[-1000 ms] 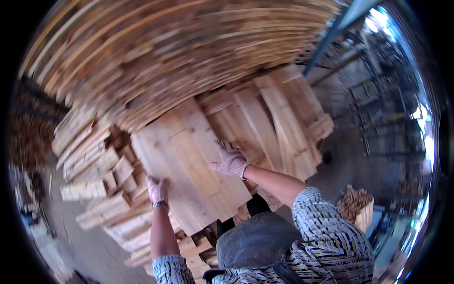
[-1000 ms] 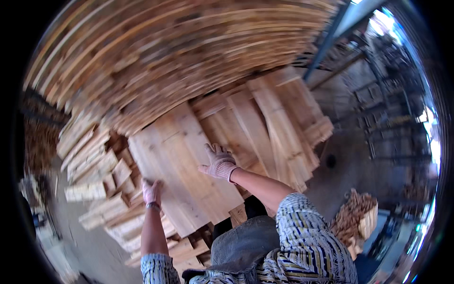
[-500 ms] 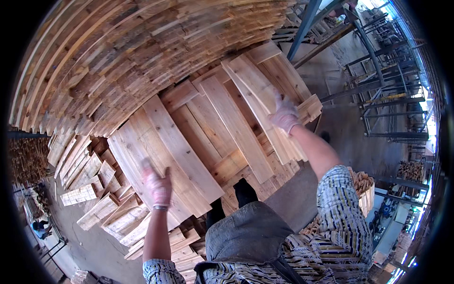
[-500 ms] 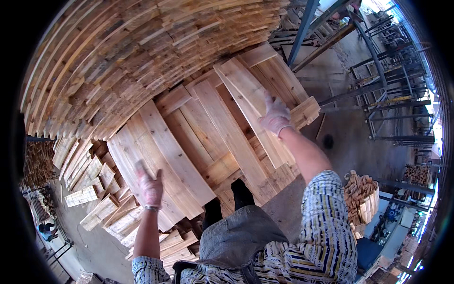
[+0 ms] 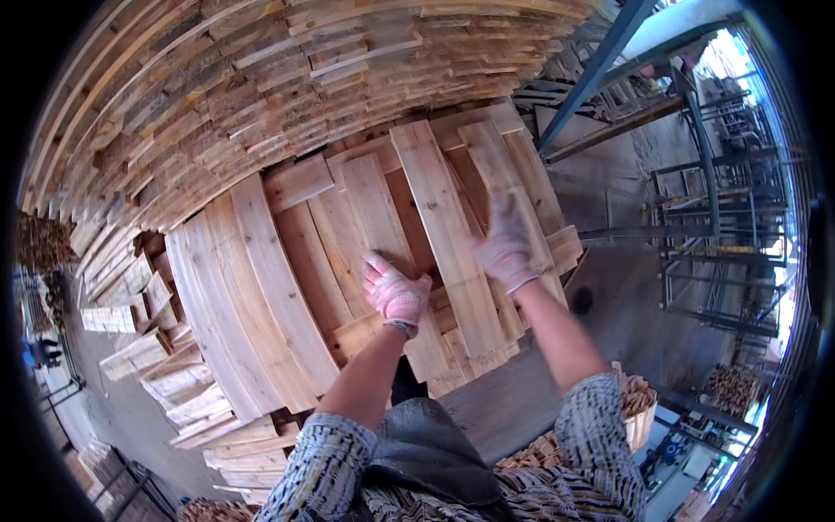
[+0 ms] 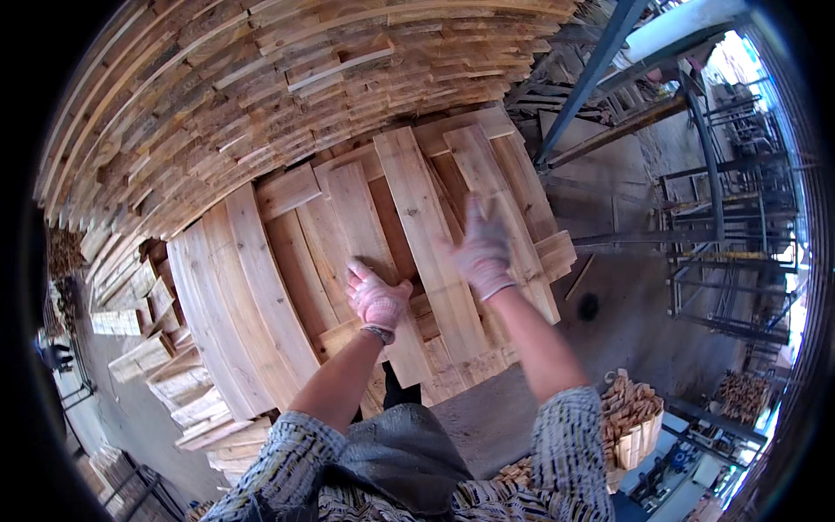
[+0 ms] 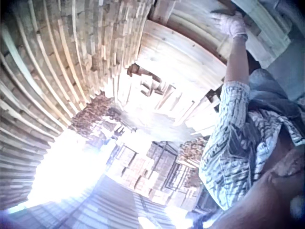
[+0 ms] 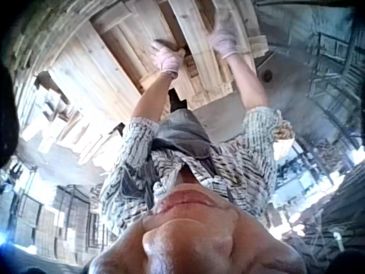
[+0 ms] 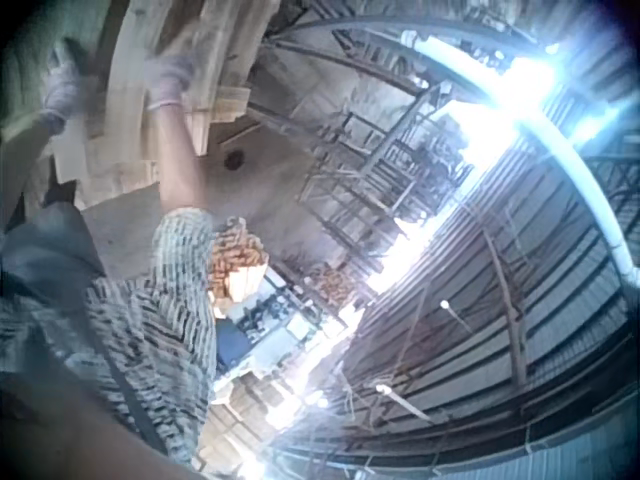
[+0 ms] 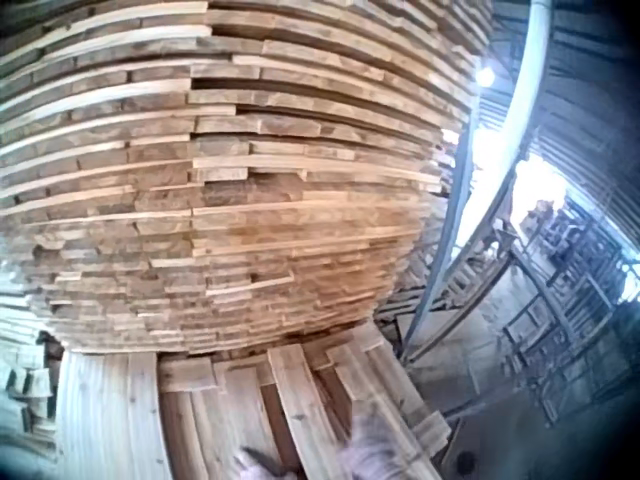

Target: The person picks up wooden planks from a pile and stacks them onto a larger stack. They handle the planks one by one or in small groups, placing them carefully to build a neat pile.

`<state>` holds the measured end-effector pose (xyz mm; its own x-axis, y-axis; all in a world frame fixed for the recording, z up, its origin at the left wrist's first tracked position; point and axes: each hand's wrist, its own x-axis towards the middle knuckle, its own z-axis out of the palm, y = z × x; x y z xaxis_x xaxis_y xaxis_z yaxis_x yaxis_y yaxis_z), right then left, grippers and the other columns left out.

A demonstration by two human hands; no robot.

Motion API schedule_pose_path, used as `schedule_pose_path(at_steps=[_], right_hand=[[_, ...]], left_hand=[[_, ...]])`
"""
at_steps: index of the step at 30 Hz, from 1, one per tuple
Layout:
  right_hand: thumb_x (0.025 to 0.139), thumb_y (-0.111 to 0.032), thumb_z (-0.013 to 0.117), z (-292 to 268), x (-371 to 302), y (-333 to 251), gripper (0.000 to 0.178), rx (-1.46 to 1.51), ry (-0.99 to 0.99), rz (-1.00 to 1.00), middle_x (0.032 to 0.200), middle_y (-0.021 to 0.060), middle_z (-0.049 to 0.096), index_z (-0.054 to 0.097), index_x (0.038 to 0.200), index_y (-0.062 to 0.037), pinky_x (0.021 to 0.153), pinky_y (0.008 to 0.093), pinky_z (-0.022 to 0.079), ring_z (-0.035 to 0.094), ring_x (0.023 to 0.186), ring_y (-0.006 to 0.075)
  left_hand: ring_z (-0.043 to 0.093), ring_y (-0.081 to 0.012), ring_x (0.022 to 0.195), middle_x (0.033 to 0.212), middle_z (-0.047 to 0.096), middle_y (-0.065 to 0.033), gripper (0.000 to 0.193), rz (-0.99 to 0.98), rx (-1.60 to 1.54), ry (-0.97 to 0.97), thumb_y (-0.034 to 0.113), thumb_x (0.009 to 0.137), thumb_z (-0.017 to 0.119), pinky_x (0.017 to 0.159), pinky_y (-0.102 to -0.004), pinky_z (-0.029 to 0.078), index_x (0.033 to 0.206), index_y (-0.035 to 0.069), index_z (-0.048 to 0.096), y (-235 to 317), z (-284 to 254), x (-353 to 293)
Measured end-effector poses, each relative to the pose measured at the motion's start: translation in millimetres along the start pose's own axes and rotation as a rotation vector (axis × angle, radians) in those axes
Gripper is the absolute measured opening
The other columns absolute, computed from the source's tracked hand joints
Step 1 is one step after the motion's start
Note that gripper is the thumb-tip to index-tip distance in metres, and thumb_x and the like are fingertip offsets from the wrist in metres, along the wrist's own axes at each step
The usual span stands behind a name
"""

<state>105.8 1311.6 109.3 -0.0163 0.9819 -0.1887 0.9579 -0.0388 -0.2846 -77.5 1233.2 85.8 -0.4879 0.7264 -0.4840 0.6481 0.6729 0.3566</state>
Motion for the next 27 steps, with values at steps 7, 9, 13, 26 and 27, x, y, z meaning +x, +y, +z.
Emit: schedule_pose_path(at_steps=[7,9,13,26,27], right_hand=[[0.074,-0.047,0.076,19.2,-11.8,-72.4,0.109,-0.214,-0.162,0.112,0.16,0.0264,0.016,0.013,0.16,-0.0211,0.111,0.0647,0.025,0.024,0.145,0.0446],[0.075,-0.046,0.076,18.0,-2.4,-61.7,0.109,-0.222,-0.123,0.15,0.158,0.0277,0.021,0.012,0.16,-0.0201,0.111,0.0622,0.027,0.027,0.144,0.0447],[0.077,-0.039,0.076,-6.4,11.7,-61.9,0.108,-0.25,-0.197,0.221,0.154,0.0304,0.028,0.009,0.16,-0.0187,0.112,0.0543,0.033,0.036,0.139,0.0447],[0.073,-0.043,0.08,57.4,-45.5,-239.1,0.103,0.012,-0.279,0.053,0.126,0.0275,0.05,0.024,0.156,-0.02,0.097,0.0526,0.045,0.053,0.115,0.0438],[0.072,-0.042,0.081,49.9,-50.3,-232.9,0.103,0.037,-0.316,0.032,0.128,0.0261,0.049,0.026,0.155,-0.0194,0.098,0.0496,0.046,0.053,0.116,0.0434]], left_hand=[[0.02,-0.0422,0.148,0.161,0.019,-0.0251,0.118,0.081,0.24,0.124,0.046,0.069,0.081,0.121,-0.05,0.019,0.155,-0.001,0.015,-64.5,-73.4,41.4],[0.006,-0.0443,0.152,0.164,0.008,-0.0271,0.118,0.169,0.453,0.126,0.057,0.074,0.074,0.123,-0.0538,0.004,0.156,-0.002,0.014,-84.8,-79.0,58.4],[0.002,-0.0463,0.152,0.163,0.005,-0.0306,0.117,0.241,0.367,0.073,0.062,0.077,0.07,0.122,-0.0558,0.003,0.156,-0.003,0.015,-95.0,-86.8,69.4],[-0.006,-0.0576,0.146,0.159,-0.006,-0.0363,0.119,0.231,0.42,-0.121,0.077,0.085,0.051,0.115,-0.0678,0.004,0.154,-0.005,0.001,-212.6,-107.0,112.9],[-0.008,-0.0574,0.146,0.16,-0.008,-0.035,0.122,0.168,0.391,-0.176,0.079,0.083,0.052,0.115,-0.067,0.001,0.155,-0.004,-0.003,-213.0,-104.3,106.3]])
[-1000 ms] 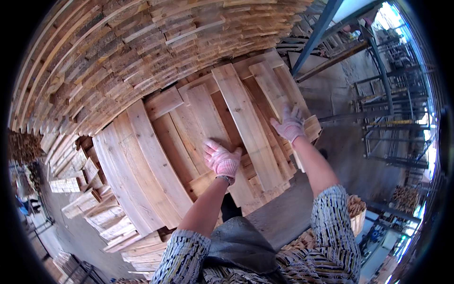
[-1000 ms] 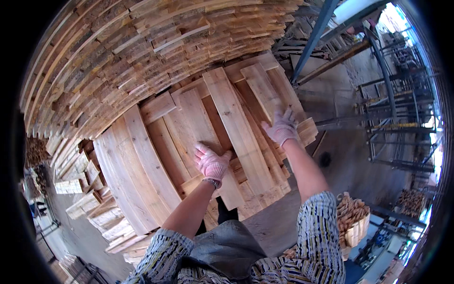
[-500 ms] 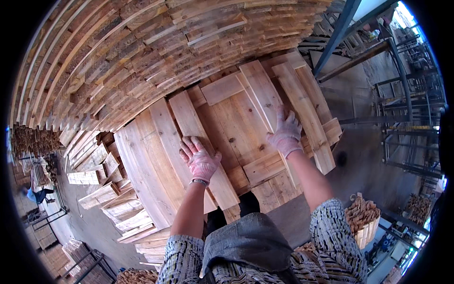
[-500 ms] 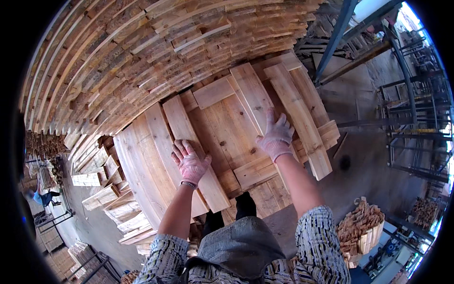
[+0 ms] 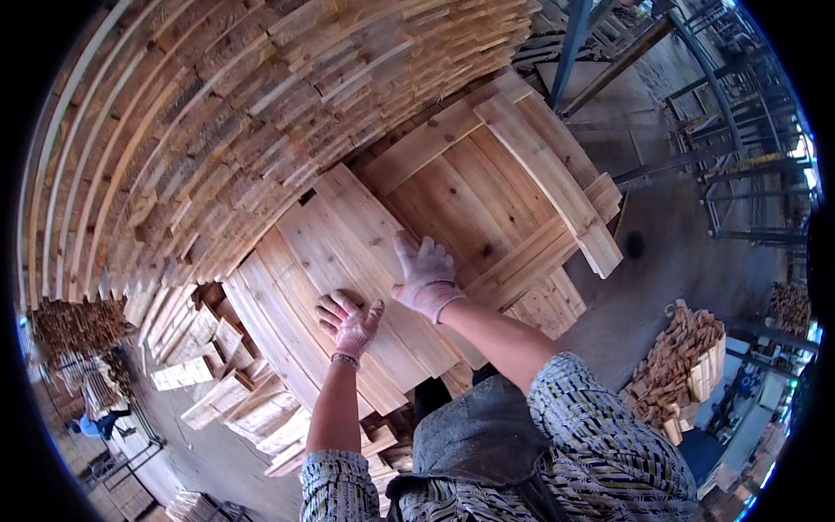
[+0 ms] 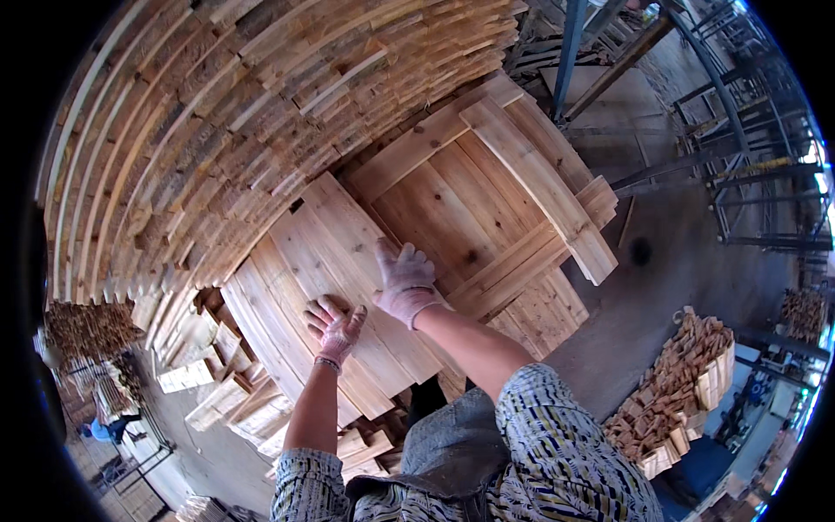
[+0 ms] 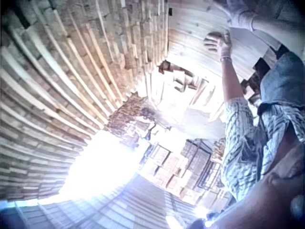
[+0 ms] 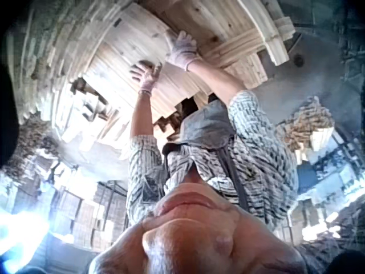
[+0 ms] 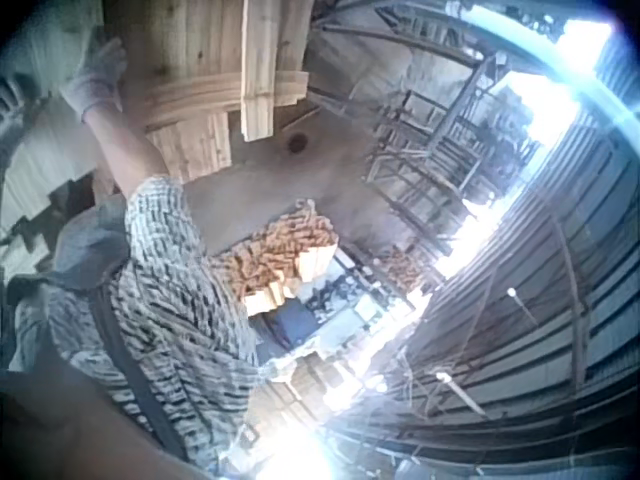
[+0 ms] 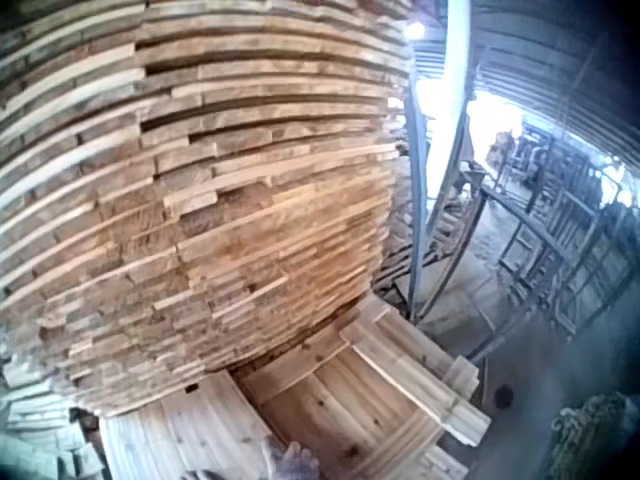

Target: The person picks up wooden planks from a pile and stacks them onto a larger stack. They handle the planks one by one or in small groups, placing them carefully to build a neat pile.

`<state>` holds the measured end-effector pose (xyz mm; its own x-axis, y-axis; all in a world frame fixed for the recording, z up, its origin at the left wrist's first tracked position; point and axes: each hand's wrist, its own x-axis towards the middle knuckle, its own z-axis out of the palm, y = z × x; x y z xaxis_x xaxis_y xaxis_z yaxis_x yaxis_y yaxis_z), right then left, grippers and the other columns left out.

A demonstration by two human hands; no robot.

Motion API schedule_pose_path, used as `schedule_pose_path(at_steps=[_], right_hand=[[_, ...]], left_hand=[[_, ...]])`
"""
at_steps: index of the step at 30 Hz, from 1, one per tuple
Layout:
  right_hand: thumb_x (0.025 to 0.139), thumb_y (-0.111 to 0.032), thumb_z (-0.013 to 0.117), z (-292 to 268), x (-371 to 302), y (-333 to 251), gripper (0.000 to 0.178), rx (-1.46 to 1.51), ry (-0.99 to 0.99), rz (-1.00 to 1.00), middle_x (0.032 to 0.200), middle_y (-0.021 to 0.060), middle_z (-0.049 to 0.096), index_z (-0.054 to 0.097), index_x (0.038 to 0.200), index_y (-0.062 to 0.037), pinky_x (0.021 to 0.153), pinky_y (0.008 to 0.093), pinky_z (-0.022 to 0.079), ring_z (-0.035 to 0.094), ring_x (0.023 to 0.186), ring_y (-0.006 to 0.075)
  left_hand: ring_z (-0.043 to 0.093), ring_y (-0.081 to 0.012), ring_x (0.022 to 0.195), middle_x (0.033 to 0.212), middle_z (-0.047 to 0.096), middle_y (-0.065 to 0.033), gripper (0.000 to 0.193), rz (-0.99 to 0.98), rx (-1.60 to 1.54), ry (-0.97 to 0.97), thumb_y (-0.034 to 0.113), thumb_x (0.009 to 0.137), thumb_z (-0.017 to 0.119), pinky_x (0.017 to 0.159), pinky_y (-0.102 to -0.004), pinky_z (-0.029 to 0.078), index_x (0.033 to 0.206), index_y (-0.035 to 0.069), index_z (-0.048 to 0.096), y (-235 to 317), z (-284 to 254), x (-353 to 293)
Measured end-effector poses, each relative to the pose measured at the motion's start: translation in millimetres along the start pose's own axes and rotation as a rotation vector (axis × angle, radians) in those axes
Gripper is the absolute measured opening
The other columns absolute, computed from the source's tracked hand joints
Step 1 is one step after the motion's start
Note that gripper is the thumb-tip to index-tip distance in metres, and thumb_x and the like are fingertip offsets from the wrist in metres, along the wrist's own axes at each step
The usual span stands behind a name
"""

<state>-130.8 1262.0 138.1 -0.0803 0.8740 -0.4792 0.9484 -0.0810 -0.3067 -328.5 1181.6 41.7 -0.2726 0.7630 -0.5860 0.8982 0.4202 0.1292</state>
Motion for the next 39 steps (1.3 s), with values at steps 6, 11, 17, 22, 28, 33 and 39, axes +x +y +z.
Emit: schedule_pose_path(at_steps=[6,11,17,22,28,33,39], right_hand=[[0.074,-0.042,0.079,-34.8,37.1,99.8,0.095,-0.01,0.176,0.042,0.132,0.021,0.049,0.031,0.152,-0.0187,0.1,0.0472,0.046,0.053,0.12,0.0392],[0.076,-0.039,0.076,1.5,41.0,103.3,0.09,-0.05,0.271,-0.068,0.137,0.0207,0.047,0.033,0.152,-0.0166,0.105,0.0463,0.044,0.051,0.125,0.0366],[0.073,-0.033,0.073,-72.8,39.5,166.9,0.076,0.003,0.253,-0.014,0.134,0.0204,0.051,0.045,0.14,-0.0125,0.096,0.0456,0.05,0.055,0.119,0.0374],[0.073,-0.035,0.077,-105.4,58.2,298.5,0.103,-0.343,0.419,0.181,0.139,0.0238,0.045,0.02,0.156,-0.0112,0.106,0.0468,0.042,0.049,0.126,0.0419],[0.075,-0.037,0.076,-104.2,44.7,283.1,0.109,-0.216,0.131,0.285,0.137,0.0295,0.043,0.011,0.159,-0.0101,0.107,0.0467,0.041,0.048,0.125,0.0437],[0.074,-0.038,0.077,-55.9,37.4,173.5,0.103,-0.121,0.124,0.073,0.135,0.0294,0.046,0.021,0.156,-0.0137,0.104,0.0483,0.043,0.05,0.124,0.0422],[0.072,-0.042,0.079,-45.0,42.9,176.1,0.098,-0.184,0.097,-0.147,0.145,0.0259,0.042,0.031,0.154,-0.0164,0.108,0.0488,0.039,0.046,0.131,0.042]], left_hand=[[-0.015,-0.0562,0.146,0.16,-0.011,-0.0339,0.12,0.013,-0.007,-0.06,0.076,0.084,0.052,0.116,-0.0658,-0.003,0.155,-0.003,-0.004,17.2,-20.9,-3.9],[-0.017,-0.0559,0.146,0.159,-0.014,-0.0357,0.13,0.024,-0.051,-0.04,0.079,0.079,0.057,0.116,-0.0656,-0.006,0.155,-0.004,-0.008,23.7,-20.5,17.4],[-0.014,-0.0576,0.146,0.159,-0.012,-0.0352,0.131,-0.009,-0.016,-0.03,0.077,0.077,0.062,0.116,-0.0661,-0.002,0.156,-0.002,-0.007,-2.2,-0.2,4.8],[-0.013,-0.0556,0.147,0.16,-0.012,-0.0333,0.134,-0.04,0.026,-0.035,0.078,0.075,0.063,0.117,-0.0648,-0.001,0.155,-0.003,-0.007,11.3,-9.1,0.6],[-0.015,-0.053,0.148,0.161,-0.012,-0.0328,0.135,-0.056,0.062,-0.083,0.077,0.074,0.065,0.118,-0.0612,-0.004,0.156,-0.002,-0.006,19.3,-19.0,-13.6],[-0.016,-0.0518,0.148,0.161,-0.013,-0.0322,0.134,-0.076,0.079,-0.055,0.075,0.076,0.065,0.118,-0.0609,-0.006,0.156,-0.002,-0.008,14.8,-23.4,-10.3],[-0.017,-0.0526,0.147,0.161,-0.012,-0.0337,0.135,-0.055,0.016,-0.107,0.077,0.075,0.064,0.117,-0.0639,-0.006,0.155,-0.004,-0.009,10.0,-10.1,-18.5]])
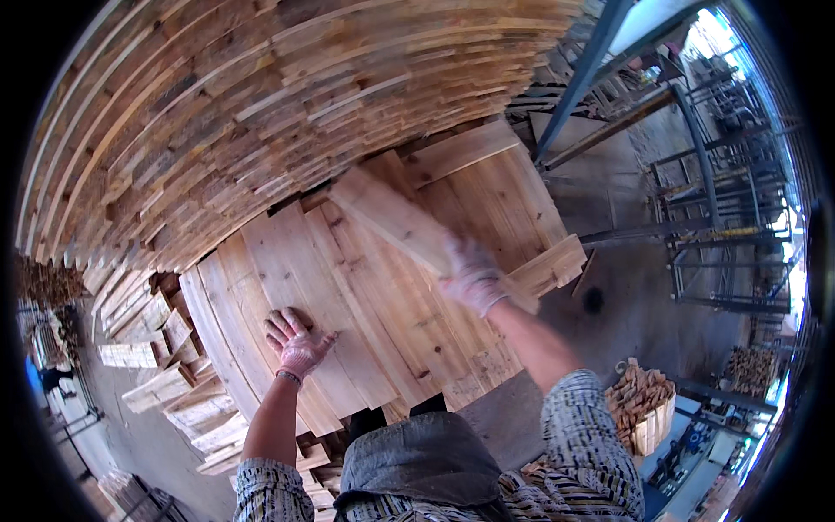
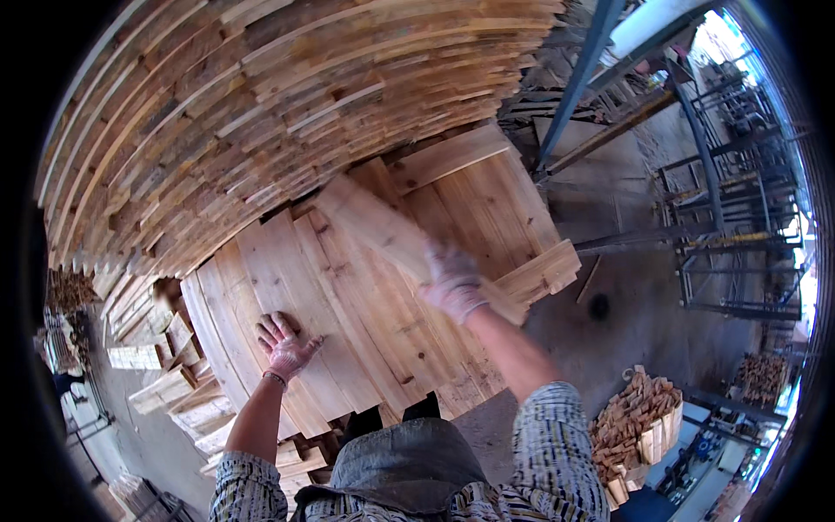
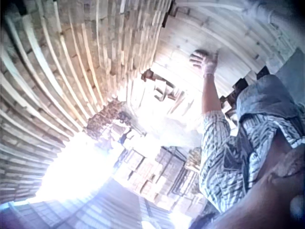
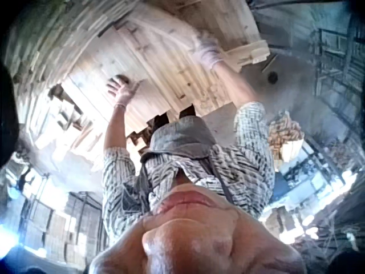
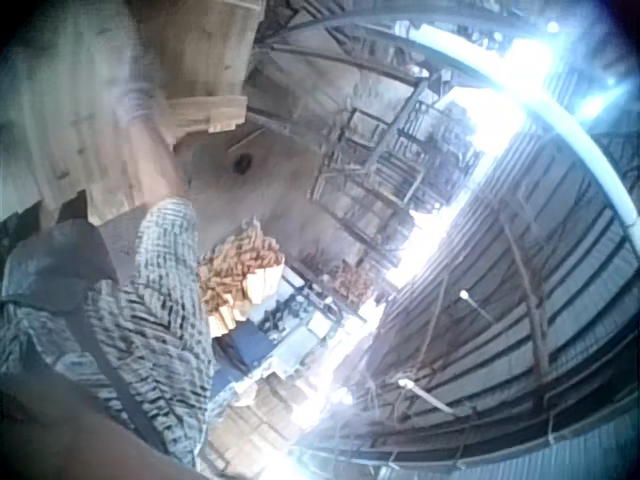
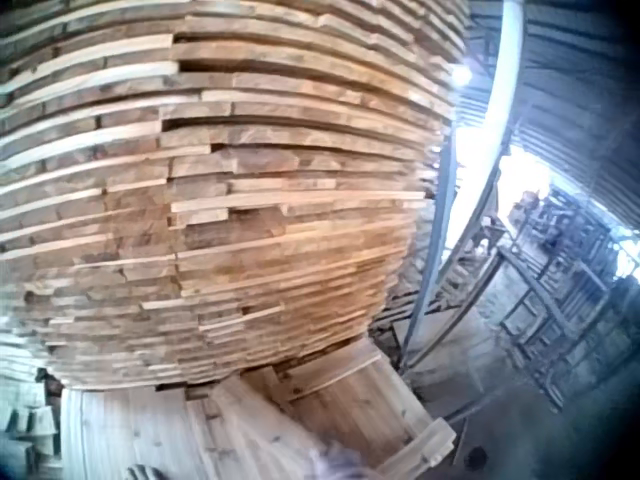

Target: The person picks up wooden planks from a pile and stacks them onto a larger stack. They handle the planks one by one or in small groups, placing them carefully to build a neat pile.

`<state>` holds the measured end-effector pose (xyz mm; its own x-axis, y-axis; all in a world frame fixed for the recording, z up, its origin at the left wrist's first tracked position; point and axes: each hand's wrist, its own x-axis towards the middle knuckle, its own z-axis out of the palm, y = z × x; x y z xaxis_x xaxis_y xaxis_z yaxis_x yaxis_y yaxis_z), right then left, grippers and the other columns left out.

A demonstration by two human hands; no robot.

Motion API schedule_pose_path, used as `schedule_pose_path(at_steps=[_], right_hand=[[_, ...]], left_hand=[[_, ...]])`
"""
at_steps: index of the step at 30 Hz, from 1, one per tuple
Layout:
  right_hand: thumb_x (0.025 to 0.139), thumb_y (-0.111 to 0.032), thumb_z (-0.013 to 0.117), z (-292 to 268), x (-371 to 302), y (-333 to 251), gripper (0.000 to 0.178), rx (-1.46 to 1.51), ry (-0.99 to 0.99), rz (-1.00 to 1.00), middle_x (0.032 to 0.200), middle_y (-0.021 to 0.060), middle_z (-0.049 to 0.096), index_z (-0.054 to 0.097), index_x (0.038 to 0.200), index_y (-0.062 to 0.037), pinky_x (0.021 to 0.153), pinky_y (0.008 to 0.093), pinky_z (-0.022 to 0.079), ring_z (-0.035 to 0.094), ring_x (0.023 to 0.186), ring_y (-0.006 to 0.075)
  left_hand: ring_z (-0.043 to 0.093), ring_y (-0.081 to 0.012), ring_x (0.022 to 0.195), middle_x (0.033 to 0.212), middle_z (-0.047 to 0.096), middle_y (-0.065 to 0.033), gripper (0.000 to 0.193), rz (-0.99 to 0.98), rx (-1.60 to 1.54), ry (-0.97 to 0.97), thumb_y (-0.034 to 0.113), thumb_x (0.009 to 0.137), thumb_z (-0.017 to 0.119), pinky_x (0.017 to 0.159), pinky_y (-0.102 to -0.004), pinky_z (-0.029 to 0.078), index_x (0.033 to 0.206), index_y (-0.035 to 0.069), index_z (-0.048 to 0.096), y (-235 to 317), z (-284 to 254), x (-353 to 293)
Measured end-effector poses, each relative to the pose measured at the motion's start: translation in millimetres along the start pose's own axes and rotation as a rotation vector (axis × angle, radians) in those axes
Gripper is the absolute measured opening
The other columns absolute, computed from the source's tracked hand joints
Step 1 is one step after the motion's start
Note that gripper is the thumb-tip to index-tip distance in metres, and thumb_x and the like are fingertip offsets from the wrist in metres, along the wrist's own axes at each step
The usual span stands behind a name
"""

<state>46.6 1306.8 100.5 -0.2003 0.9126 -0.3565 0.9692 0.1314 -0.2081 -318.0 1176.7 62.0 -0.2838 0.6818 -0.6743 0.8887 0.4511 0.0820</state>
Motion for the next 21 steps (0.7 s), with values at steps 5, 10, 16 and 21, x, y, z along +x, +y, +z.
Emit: schedule_pose_path(at_steps=[5,10,16,21], right_hand=[[0.074,-0.04,0.079,-1.1,12.7,101.4,0.092,0.052,0.335,0.081,0.12,0.0281,0.053,0.032,0.151,-0.021,0.09,0.0522,0.048,0.057,0.108,0.0446],[0.08,-0.049,0.072,31.4,4.7,52.9,0.095,-0.011,0.188,0.193,0.134,0.0323,0.049,0.025,0.157,-0.018,0.093,0.0531,0.048,0.054,0.12,0.048],[0.082,-0.043,0.07,-8.3,32.6,164.5,0.086,-0.027,0.223,0.237,0.144,0.0291,0.043,0.031,0.153,-0.016,0.103,0.0514,0.045,0.048,0.127,0.0472],[0.095,-0.042,0.058,17.2,11.8,109.7,0.076,0.031,0.128,-0.056,0.156,0.028,0.031,0.027,0.156,-0.0077,0.117,0.0416,0.03,0.035,0.141,0.0416]], left_hand=[[-0.014,-0.052,0.148,0.162,-0.012,-0.0313,0.135,0.004,0.052,0.041,0.075,0.075,0.066,0.118,-0.0638,-0.001,0.155,-0.005,-0.008,17.1,0.6,-8.9],[-0.01,-0.0525,0.149,0.162,-0.007,-0.031,0.133,-0.027,0.06,0.055,0.075,0.074,0.066,0.118,-0.0628,0.0,0.156,-0.004,-0.003,18.7,-1.4,-15.5],[-0.007,-0.0542,0.148,0.162,-0.001,-0.0323,0.137,-0.012,0.018,0.155,0.078,0.07,0.069,0.117,-0.065,0.002,0.156,-0.004,0.001,16.1,3.9,-23.0],[-0.006,-0.0543,0.148,0.161,-0.001,-0.0342,0.128,-0.051,-0.009,0.015,0.077,0.075,0.064,0.116,-0.068,0.0,0.156,-0.006,0.009,5.0,1.9,-70.2]])
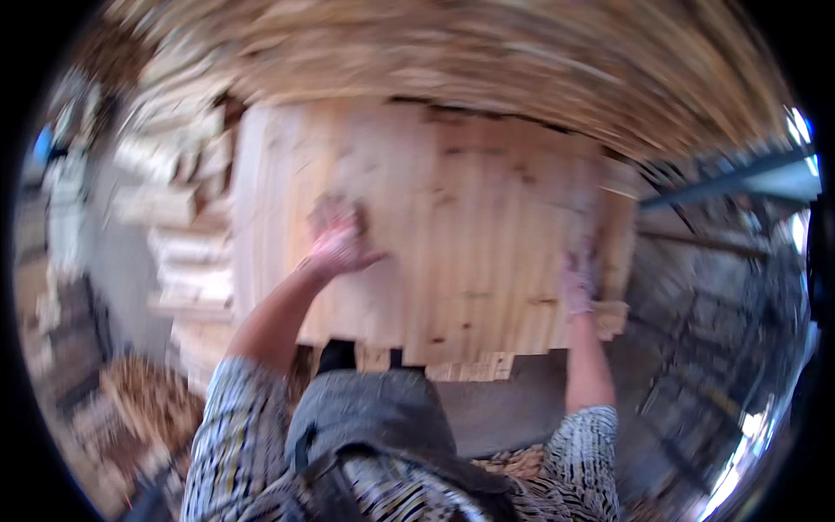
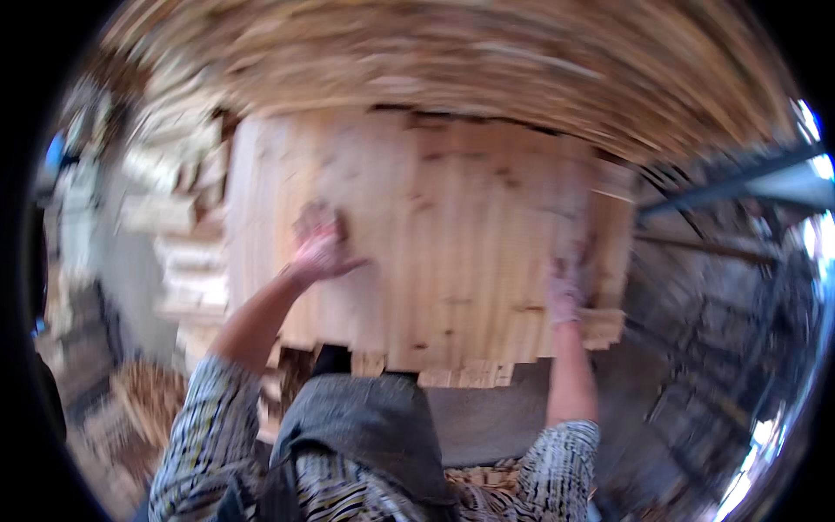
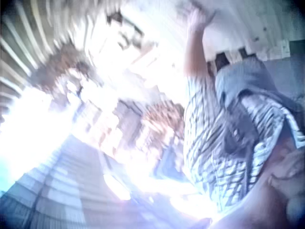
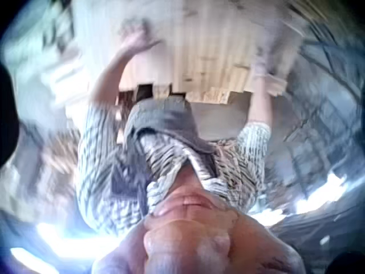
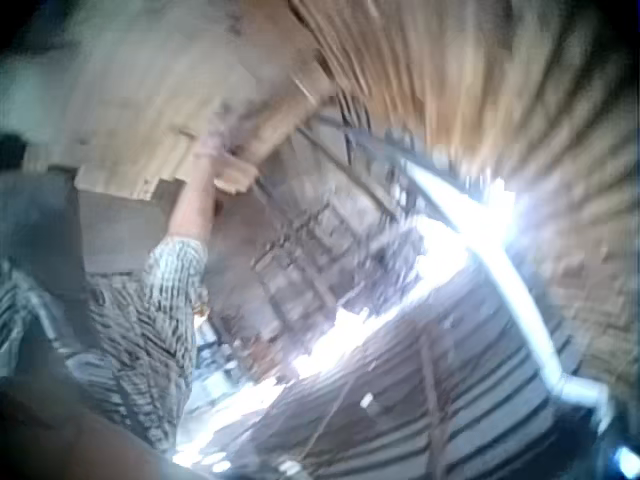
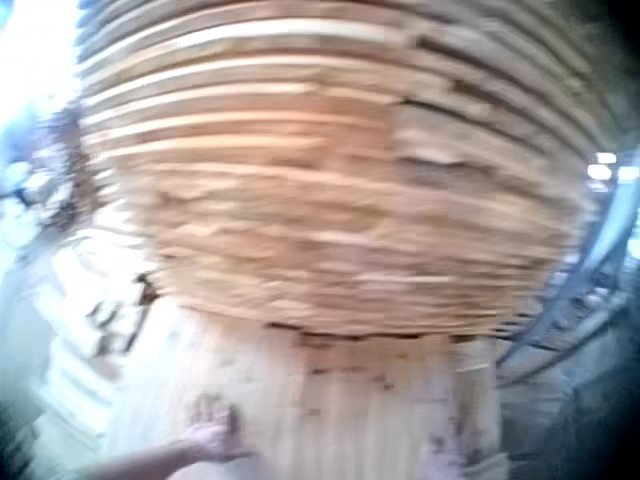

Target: The person picks up wooden planks from a pile and stacks them onto a larger stack. They handle the planks one by one or in small groups, placing them carefully to build a neat pile.

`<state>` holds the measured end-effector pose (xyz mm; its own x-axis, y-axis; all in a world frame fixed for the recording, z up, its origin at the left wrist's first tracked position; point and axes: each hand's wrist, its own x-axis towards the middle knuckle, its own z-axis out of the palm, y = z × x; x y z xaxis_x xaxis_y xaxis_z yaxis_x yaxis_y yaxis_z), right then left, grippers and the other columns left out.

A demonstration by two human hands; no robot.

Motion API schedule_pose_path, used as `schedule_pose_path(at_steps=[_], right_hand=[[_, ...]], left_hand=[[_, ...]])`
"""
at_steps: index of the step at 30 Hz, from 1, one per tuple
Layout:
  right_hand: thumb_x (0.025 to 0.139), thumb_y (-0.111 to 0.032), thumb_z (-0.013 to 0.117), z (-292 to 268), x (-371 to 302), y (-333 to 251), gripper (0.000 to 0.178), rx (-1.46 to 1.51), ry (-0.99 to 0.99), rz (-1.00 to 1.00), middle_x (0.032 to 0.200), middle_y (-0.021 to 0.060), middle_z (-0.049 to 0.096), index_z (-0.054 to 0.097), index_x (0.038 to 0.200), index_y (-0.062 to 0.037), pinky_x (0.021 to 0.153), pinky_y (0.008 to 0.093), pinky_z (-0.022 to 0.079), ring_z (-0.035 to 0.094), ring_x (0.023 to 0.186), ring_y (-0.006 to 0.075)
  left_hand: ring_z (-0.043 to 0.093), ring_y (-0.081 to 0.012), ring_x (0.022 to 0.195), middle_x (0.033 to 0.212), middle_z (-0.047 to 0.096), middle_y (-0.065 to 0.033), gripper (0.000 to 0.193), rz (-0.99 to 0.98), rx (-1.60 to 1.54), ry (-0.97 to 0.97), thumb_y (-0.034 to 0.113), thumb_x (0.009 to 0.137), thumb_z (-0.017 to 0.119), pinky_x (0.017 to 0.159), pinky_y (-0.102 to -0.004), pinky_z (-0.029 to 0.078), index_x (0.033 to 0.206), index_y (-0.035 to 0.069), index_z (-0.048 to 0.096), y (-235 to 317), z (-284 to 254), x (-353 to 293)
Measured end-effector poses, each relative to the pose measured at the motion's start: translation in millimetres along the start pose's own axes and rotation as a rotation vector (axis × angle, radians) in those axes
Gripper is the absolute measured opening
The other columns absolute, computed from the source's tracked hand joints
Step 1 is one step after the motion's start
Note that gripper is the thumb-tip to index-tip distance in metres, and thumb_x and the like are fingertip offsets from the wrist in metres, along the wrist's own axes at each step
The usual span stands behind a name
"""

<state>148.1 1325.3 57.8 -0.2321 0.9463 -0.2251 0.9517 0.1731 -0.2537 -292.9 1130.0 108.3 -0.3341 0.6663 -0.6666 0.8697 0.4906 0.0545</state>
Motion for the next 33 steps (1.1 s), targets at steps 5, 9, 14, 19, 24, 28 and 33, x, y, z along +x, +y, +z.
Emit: schedule_pose_path(at_steps=[5,9,14,19,24,28,33], right_hand=[[0.102,-0.036,0.051,-25.8,18.4,84.6,0.072,0.034,-0.141,0.088,0.164,0.0211,0.018,0.02,0.157,-0.0014,0.121,0.0372,0.024,0.026,0.149,0.031],[0.101,-0.043,0.046,-15.4,-1.3,80.7,0.069,-0.483,-0.083,0.037,0.151,0.0321,0.03,0.029,0.152,0.0001,0.115,0.0472,0.033,0.035,0.139,0.0458],[0.096,-0.045,0.046,32.7,-180.7,-106.2,0.07,-0.44,-0.038,-0.405,0.147,0.0372,0.033,0.036,0.145,0.0036,0.115,0.0597,0.027,0.033,0.137,0.0548],[0.088,-0.049,0.058,76.0,-331.1,-173.4,0.074,-0.06,-0.928,-1.043,0.151,0.0266,0.038,0.043,0.147,-0.0075,0.117,0.0538,0.027,0.039,0.136,0.0465],[0.094,-0.047,0.059,167.2,-325.2,-296.3,0.067,0.198,-1.196,-0.463,0.129,0.0223,0.062,0.046,0.142,-0.0024,0.103,0.044,0.045,0.058,0.122,0.0348],[0.093,-0.057,0.059,247.4,-269.1,-415.2,0.093,0.737,-1.114,0.189,0.152,0.0198,0.043,0.02,0.155,-0.0014,0.105,0.0371,0.04,0.048,0.132,0.0255],[0.087,-0.077,0.051,370.1,-206.2,-445.9,0.098,1.025,-0.882,0.428,0.161,0.0092,0.029,0.024,0.156,-0.0114,0.12,0.0476,0.02,0.028,0.145,0.0341]], left_hand=[[0.002,-0.0542,0.149,0.161,0.009,-0.0327,0.125,0.149,-0.265,0.263,0.076,0.071,0.068,0.119,-0.0641,0.003,0.155,-0.003,0.019,41.3,9.8,3.9],[0.015,-0.0508,0.148,0.157,0.023,-0.0305,0.11,0.229,-0.46,0.582,0.069,0.071,0.07,0.12,-0.0609,0.01,0.147,-0.002,0.034,72.7,43.9,22.2],[0.031,-0.0459,0.142,0.147,0.04,-0.0254,0.086,0.297,-0.59,0.793,0.054,0.078,0.071,0.119,-0.0563,0.021,0.139,0.0,0.044,69.7,98.3,-55.1],[0.042,-0.038,0.138,0.14,0.052,-0.0176,0.057,0.432,-0.725,0.709,0.035,0.085,0.069,0.116,-0.0503,0.032,0.131,0.004,0.056,34.4,181.8,-182.0],[0.053,-0.0323,0.13,0.139,0.057,-0.0166,0.057,-0.49,-1.501,0.31,0.034,0.091,0.071,0.109,-0.0403,0.043,0.138,0.006,0.056,-64.3,267.3,-241.8],[0.047,-0.0349,0.136,0.149,0.046,-0.0219,0.08,-0.608,-1.906,0.572,0.037,0.09,0.074,0.112,-0.0389,0.04,0.15,0.001,0.036,-177.4,293.7,-197.9],[0.026,-0.0332,0.149,0.159,0.028,-0.0242,0.104,-0.622,-2.085,0.543,0.041,0.091,0.072,0.121,-0.0428,0.023,0.158,-0.001,0.004,-305.6,268.1,-138.0]])
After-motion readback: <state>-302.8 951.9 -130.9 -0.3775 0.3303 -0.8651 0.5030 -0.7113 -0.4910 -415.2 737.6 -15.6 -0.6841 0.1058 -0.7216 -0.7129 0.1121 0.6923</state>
